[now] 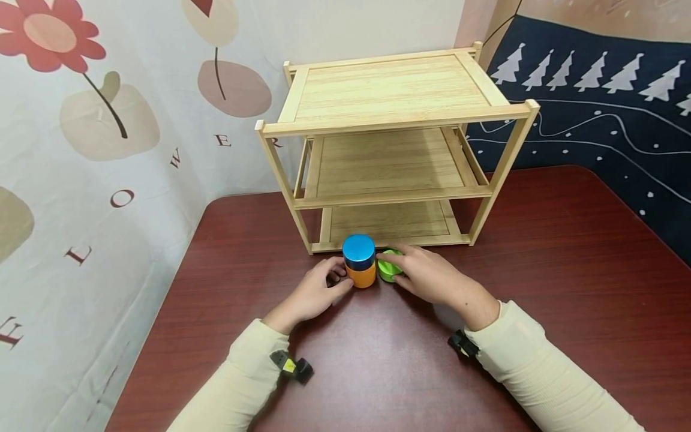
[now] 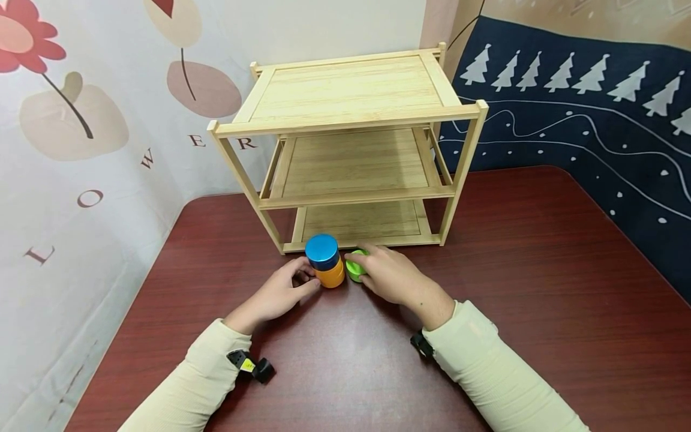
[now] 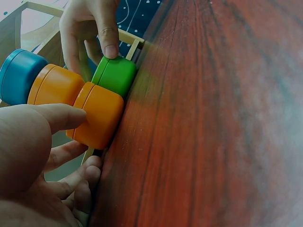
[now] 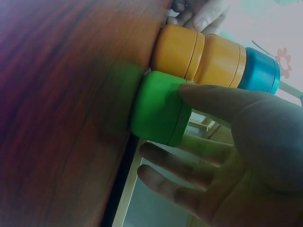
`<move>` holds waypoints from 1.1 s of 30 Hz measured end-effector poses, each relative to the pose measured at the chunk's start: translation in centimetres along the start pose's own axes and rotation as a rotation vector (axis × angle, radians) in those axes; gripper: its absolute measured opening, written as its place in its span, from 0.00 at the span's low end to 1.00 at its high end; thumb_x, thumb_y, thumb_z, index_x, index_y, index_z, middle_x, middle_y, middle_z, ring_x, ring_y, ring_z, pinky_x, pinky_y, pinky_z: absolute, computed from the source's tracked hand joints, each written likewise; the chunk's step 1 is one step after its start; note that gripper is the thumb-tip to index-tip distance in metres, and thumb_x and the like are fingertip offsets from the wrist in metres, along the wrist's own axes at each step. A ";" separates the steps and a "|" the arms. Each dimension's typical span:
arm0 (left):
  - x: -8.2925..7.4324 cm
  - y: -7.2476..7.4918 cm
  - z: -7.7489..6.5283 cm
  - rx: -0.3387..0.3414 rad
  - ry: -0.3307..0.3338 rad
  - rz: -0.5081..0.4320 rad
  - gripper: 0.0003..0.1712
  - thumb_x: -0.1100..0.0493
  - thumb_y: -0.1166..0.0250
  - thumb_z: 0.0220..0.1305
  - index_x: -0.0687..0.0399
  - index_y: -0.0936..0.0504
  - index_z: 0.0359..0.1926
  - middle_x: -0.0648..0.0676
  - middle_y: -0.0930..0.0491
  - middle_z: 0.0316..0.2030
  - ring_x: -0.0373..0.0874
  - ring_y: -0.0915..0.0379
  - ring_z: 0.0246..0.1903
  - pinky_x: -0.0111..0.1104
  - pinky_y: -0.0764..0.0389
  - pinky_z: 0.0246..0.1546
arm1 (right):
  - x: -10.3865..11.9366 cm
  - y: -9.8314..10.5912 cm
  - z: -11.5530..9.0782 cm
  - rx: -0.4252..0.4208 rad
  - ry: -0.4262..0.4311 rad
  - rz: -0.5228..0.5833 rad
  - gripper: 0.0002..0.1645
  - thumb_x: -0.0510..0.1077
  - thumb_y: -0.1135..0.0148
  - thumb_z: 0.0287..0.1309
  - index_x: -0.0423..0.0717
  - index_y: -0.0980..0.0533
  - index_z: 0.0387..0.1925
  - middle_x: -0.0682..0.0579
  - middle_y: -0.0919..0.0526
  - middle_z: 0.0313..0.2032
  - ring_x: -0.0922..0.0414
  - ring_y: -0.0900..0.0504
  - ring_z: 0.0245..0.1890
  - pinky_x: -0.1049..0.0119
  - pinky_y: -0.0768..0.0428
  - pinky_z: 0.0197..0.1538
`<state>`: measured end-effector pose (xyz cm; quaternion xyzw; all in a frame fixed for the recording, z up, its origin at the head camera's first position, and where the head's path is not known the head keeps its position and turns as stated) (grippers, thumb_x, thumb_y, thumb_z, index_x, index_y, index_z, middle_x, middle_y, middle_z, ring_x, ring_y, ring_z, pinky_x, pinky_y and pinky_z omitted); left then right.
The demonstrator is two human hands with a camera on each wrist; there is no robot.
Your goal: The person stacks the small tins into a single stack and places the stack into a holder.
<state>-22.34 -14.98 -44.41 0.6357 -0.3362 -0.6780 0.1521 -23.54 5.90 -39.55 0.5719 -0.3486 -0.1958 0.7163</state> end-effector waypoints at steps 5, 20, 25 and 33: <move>0.0 0.0 0.0 0.001 0.004 0.003 0.26 0.55 0.35 0.67 0.58 0.26 0.63 0.57 0.20 0.49 0.49 0.24 0.48 0.41 0.24 0.53 | -0.1 -0.1 0.0 0.017 -0.017 0.006 0.29 0.41 0.33 0.62 0.49 0.26 0.65 0.40 0.24 0.62 0.44 0.18 0.54 0.48 0.18 0.53; -0.1 0.0 -0.1 -0.002 0.018 0.000 0.26 0.55 0.34 0.67 0.57 0.26 0.63 0.56 0.20 0.49 0.48 0.24 0.48 0.42 0.24 0.54 | -0.2 -0.1 0.0 0.038 -0.038 0.020 0.28 0.45 0.34 0.64 0.51 0.25 0.65 0.42 0.23 0.58 0.48 0.17 0.49 0.51 0.18 0.50; -0.2 0.0 -0.1 -0.002 0.018 0.000 0.27 0.55 0.34 0.67 0.57 0.26 0.64 0.56 0.20 0.49 0.48 0.24 0.49 0.42 0.24 0.54 | -0.1 -0.1 0.0 0.038 -0.039 0.026 0.27 0.46 0.34 0.64 0.51 0.25 0.65 0.43 0.23 0.57 0.49 0.17 0.48 0.51 0.18 0.49; -0.1 0.0 -0.1 -0.007 0.020 -0.001 0.26 0.55 0.34 0.67 0.57 0.26 0.63 0.56 0.20 0.49 0.48 0.24 0.48 0.43 0.24 0.54 | -0.1 0.3 -0.1 0.009 -0.027 0.022 0.27 0.47 0.34 0.64 0.51 0.25 0.64 0.42 0.22 0.57 0.49 0.17 0.48 0.50 0.18 0.50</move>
Point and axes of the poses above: each hand's wrist, its own z-axis towards the middle knuckle, its own y-axis out of the back of the hand, x = y × z, the point moved 5 cm from there along z, towards the middle knuckle
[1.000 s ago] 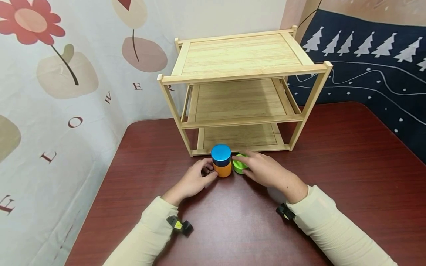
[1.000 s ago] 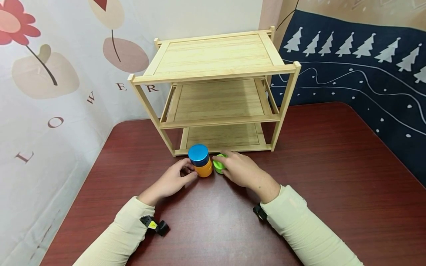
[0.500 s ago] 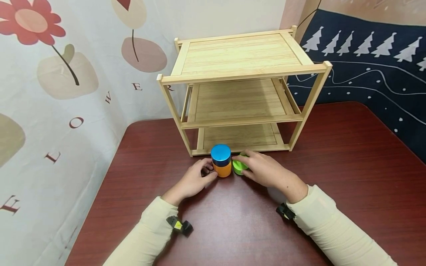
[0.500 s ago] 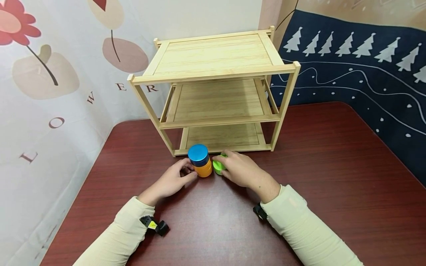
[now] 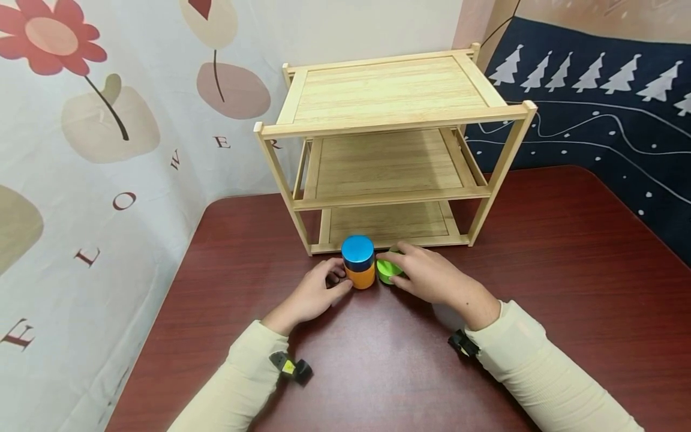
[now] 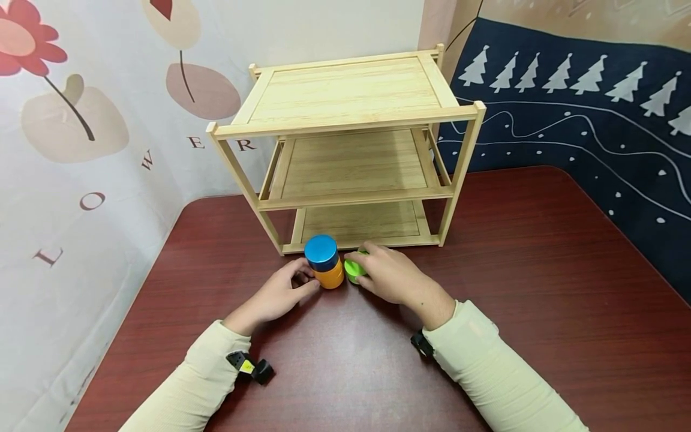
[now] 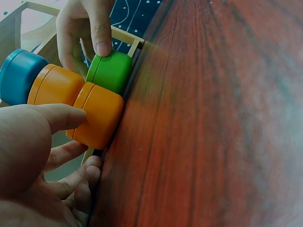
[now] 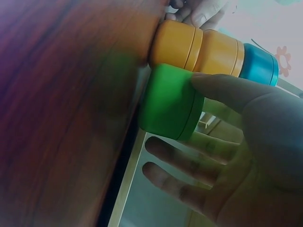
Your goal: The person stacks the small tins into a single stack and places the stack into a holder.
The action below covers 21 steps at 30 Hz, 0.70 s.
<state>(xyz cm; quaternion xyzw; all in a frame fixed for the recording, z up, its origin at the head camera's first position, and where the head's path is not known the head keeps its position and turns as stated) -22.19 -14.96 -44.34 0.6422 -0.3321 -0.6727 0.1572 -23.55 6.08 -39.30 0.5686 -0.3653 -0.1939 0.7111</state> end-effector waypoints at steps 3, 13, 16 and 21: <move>0.1 0.0 0.0 -0.001 -0.001 0.007 0.26 0.55 0.35 0.67 0.57 0.26 0.63 0.56 0.20 0.49 0.48 0.24 0.48 0.42 0.24 0.54 | 0.0 0.1 0.0 0.000 -0.004 0.003 0.28 0.47 0.34 0.64 0.51 0.25 0.64 0.41 0.23 0.57 0.48 0.17 0.48 0.50 0.18 0.50; 0.1 0.0 0.1 0.000 -0.003 0.004 0.26 0.55 0.34 0.67 0.57 0.26 0.63 0.56 0.20 0.49 0.48 0.24 0.48 0.42 0.24 0.53 | 0.0 0.5 0.0 -0.024 -0.002 0.048 0.27 0.46 0.34 0.63 0.48 0.24 0.63 0.42 0.23 0.55 0.53 0.19 0.40 0.56 0.18 0.45; 0.1 0.0 0.1 -0.001 -0.003 0.003 0.26 0.55 0.34 0.67 0.57 0.26 0.63 0.56 0.20 0.49 0.48 0.24 0.48 0.42 0.24 0.53 | 0.0 0.6 0.0 -0.026 -0.006 0.054 0.27 0.46 0.34 0.63 0.48 0.24 0.63 0.43 0.23 0.54 0.55 0.20 0.38 0.59 0.19 0.42; 0.2 0.0 0.1 0.000 -0.006 0.003 0.26 0.55 0.35 0.67 0.57 0.26 0.63 0.56 0.20 0.48 0.48 0.24 0.48 0.43 0.23 0.53 | -0.1 0.7 0.1 -0.022 -0.017 0.057 0.28 0.46 0.33 0.62 0.49 0.24 0.63 0.43 0.24 0.54 0.57 0.20 0.35 0.62 0.19 0.39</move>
Point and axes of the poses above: each hand's wrist, its own z-axis towards the middle knuckle, its own y-axis out of the back of the hand, x = y × z, the point moved 5 cm from there along z, towards the middle knuckle
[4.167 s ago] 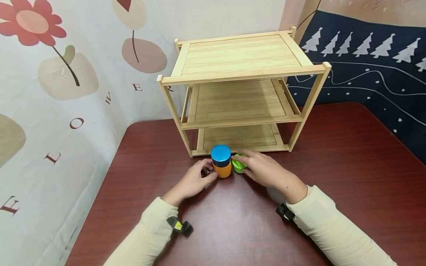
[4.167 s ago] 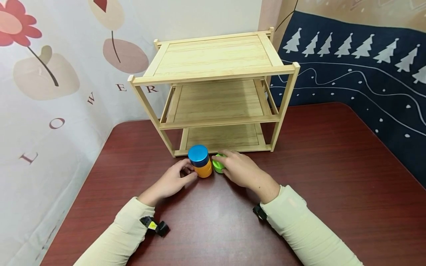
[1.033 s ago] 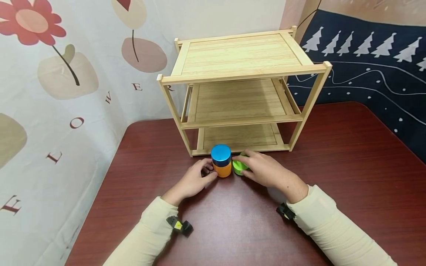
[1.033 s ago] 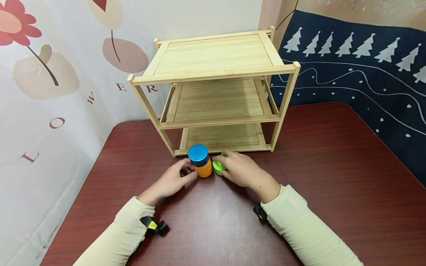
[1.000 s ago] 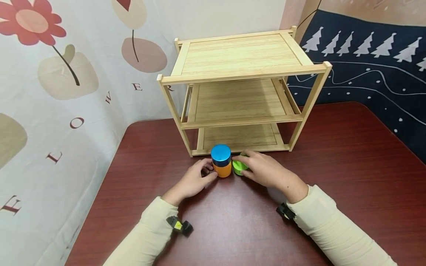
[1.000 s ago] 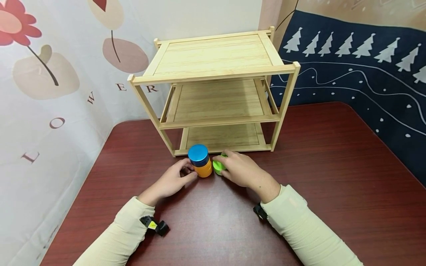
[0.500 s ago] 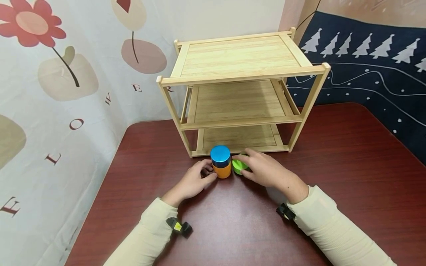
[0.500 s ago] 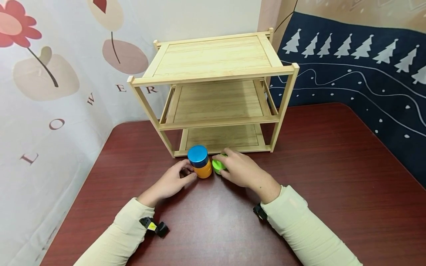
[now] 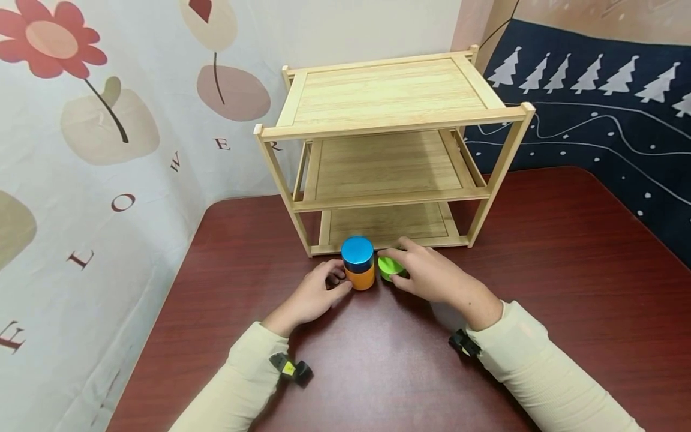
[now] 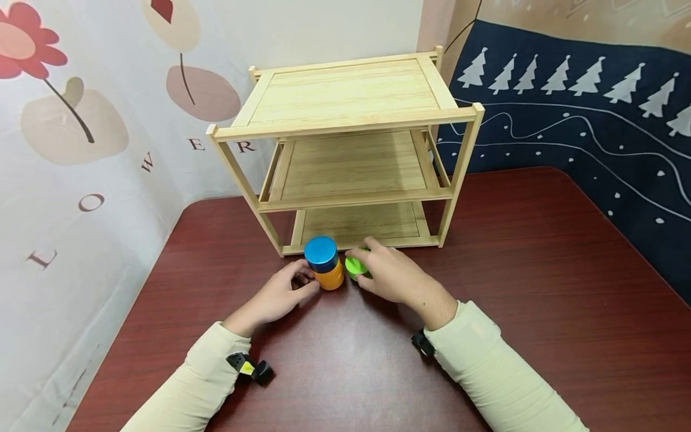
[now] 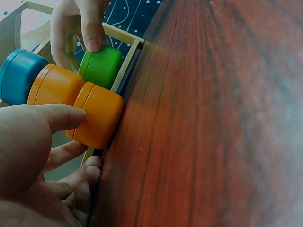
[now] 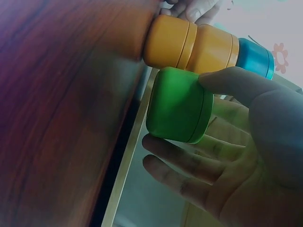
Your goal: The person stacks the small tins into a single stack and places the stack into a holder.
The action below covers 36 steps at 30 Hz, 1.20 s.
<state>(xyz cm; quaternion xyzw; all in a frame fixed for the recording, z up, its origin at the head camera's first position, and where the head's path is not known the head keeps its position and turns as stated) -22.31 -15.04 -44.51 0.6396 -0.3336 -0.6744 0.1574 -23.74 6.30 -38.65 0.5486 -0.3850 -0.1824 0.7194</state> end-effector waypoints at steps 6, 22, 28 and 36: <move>0.0 -0.1 0.1 0.000 -0.004 -0.002 0.25 0.55 0.35 0.67 0.57 0.26 0.63 0.56 0.20 0.48 0.48 0.24 0.47 0.43 0.23 0.53 | 0.0 0.1 0.0 -0.008 0.001 0.002 0.28 0.46 0.33 0.62 0.49 0.24 0.63 0.45 0.24 0.52 0.58 0.21 0.34 0.63 0.20 0.38; -0.1 0.0 0.0 0.005 -0.005 -0.005 0.26 0.56 0.35 0.67 0.57 0.26 0.63 0.56 0.20 0.49 0.48 0.24 0.48 0.42 0.24 0.53 | 0.1 0.4 -0.1 -0.033 0.004 0.011 0.27 0.45 0.33 0.61 0.48 0.23 0.62 0.45 0.23 0.53 0.57 0.21 0.36 0.64 0.20 0.38; 0.0 0.0 0.0 0.000 -0.007 -0.005 0.26 0.56 0.35 0.67 0.57 0.26 0.63 0.56 0.20 0.48 0.48 0.24 0.48 0.42 0.24 0.53 | 0.2 0.6 -0.1 -0.040 0.005 0.014 0.28 0.46 0.34 0.61 0.49 0.24 0.63 0.46 0.23 0.54 0.58 0.21 0.34 0.65 0.21 0.36; -0.1 0.0 -0.1 -0.004 -0.012 -0.009 0.26 0.56 0.34 0.67 0.57 0.26 0.63 0.56 0.20 0.48 0.48 0.24 0.47 0.41 0.24 0.53 | 0.4 0.9 -0.2 -0.080 0.019 0.010 0.28 0.45 0.34 0.60 0.49 0.24 0.62 0.47 0.23 0.53 0.58 0.21 0.35 0.64 0.20 0.37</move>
Point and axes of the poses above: each hand's wrist, its own z-axis towards the middle knuckle, its own y-axis out of the back of the hand, x = y × z, the point moved 5 cm from there along z, towards the middle knuckle
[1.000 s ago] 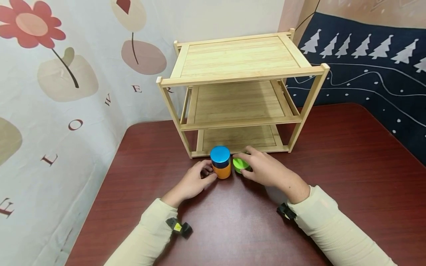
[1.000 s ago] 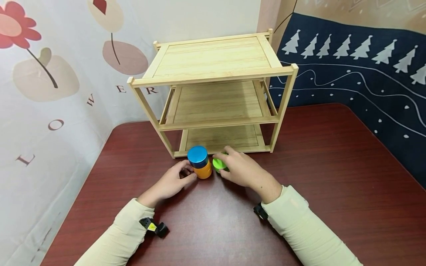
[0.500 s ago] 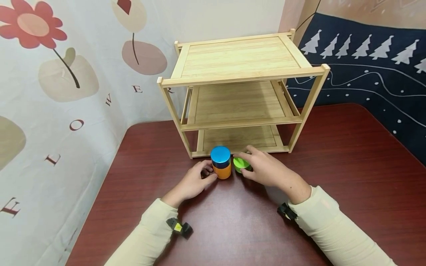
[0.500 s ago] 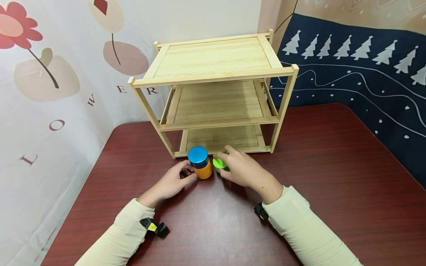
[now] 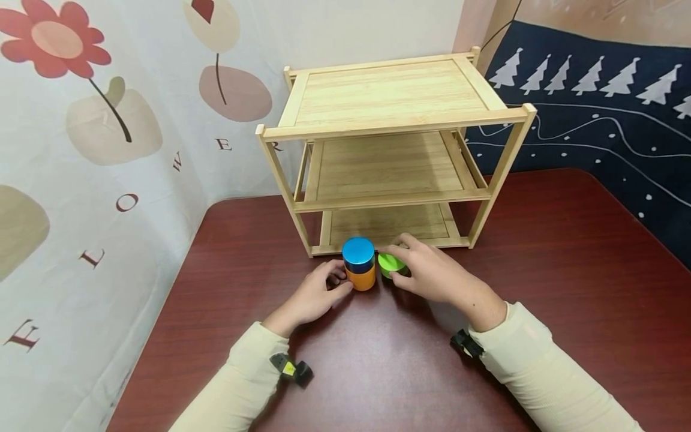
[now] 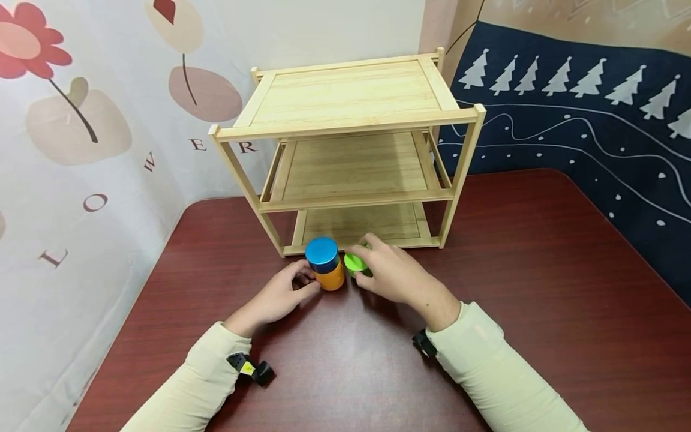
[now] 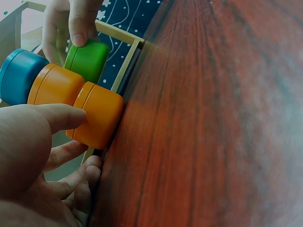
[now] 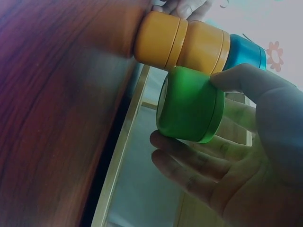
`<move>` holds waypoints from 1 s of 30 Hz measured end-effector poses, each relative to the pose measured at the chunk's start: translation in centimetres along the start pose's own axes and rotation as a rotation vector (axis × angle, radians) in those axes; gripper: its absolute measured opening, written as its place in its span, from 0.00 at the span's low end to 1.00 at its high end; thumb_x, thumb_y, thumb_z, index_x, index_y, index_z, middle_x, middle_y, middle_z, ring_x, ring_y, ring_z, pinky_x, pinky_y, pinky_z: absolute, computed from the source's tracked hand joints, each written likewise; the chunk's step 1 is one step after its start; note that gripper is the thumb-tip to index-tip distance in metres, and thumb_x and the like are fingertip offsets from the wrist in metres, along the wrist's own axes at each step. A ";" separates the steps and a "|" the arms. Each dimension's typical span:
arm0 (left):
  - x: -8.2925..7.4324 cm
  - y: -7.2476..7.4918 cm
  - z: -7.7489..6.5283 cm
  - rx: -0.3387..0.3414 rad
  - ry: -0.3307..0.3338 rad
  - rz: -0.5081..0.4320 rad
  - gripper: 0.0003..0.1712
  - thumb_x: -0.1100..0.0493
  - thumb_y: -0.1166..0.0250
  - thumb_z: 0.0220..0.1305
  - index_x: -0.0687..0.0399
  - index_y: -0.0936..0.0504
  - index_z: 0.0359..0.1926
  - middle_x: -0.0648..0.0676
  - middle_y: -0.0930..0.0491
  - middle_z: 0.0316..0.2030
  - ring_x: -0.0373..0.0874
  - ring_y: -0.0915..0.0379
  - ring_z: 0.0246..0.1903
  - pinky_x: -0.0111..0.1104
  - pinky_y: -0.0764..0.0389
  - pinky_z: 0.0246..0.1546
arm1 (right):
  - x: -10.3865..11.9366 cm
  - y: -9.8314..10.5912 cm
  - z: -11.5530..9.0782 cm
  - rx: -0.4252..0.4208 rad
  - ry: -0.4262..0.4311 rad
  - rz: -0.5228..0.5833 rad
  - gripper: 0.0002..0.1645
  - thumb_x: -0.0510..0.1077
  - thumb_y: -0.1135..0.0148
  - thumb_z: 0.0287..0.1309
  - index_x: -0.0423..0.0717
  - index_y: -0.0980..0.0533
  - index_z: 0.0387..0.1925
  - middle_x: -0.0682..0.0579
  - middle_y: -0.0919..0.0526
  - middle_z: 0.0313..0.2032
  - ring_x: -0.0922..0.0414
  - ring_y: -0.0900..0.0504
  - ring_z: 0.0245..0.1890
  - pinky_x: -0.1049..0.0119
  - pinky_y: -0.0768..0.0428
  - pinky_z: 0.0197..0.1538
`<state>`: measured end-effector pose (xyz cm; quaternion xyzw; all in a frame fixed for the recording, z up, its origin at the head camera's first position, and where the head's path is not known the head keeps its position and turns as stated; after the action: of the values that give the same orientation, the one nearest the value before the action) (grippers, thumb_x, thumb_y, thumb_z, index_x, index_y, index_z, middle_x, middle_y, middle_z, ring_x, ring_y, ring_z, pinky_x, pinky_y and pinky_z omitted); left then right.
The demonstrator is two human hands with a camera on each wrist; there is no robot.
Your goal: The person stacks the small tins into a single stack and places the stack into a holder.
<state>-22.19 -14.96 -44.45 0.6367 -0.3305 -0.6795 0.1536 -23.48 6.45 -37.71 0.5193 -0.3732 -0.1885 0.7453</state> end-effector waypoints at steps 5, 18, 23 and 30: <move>0.0 0.0 0.0 0.002 0.000 0.002 0.26 0.56 0.34 0.67 0.57 0.26 0.63 0.56 0.20 0.48 0.48 0.24 0.47 0.41 0.24 0.53 | 0.1 0.2 0.0 -0.018 0.011 0.006 0.27 0.44 0.34 0.60 0.49 0.23 0.62 0.47 0.24 0.53 0.59 0.22 0.33 0.65 0.21 0.35; 0.0 0.0 0.0 -0.002 -0.019 -0.009 0.25 0.57 0.34 0.67 0.59 0.25 0.62 0.57 0.20 0.47 0.48 0.24 0.46 0.41 0.23 0.52 | -0.1 0.4 0.1 -0.067 -0.004 -0.001 0.27 0.45 0.36 0.60 0.53 0.23 0.62 0.49 0.24 0.55 0.58 0.21 0.32 0.66 0.23 0.33; -0.1 0.0 0.0 0.004 -0.018 -0.008 0.25 0.57 0.35 0.67 0.59 0.26 0.62 0.57 0.21 0.47 0.49 0.24 0.46 0.41 0.24 0.52 | 0.0 0.7 0.1 -0.093 -0.010 -0.010 0.27 0.46 0.36 0.60 0.54 0.23 0.62 0.49 0.24 0.56 0.58 0.22 0.31 0.67 0.23 0.31; -0.1 0.0 0.0 0.011 -0.007 -0.002 0.25 0.56 0.35 0.67 0.58 0.26 0.63 0.57 0.21 0.48 0.48 0.25 0.47 0.41 0.24 0.52 | 0.1 1.3 0.1 -0.204 0.000 -0.019 0.27 0.46 0.36 0.58 0.51 0.22 0.61 0.46 0.23 0.54 0.55 0.20 0.32 0.64 0.21 0.33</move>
<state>-22.21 -14.91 -44.35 0.6356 -0.3340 -0.6800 0.1484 -23.59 6.84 -36.43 0.4441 -0.3471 -0.2327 0.7925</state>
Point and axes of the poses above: each hand's wrist, its own z-axis towards the middle knuckle, its own y-axis out of the back of the hand, x = y × z, the point moved 5 cm from there along z, towards the middle knuckle
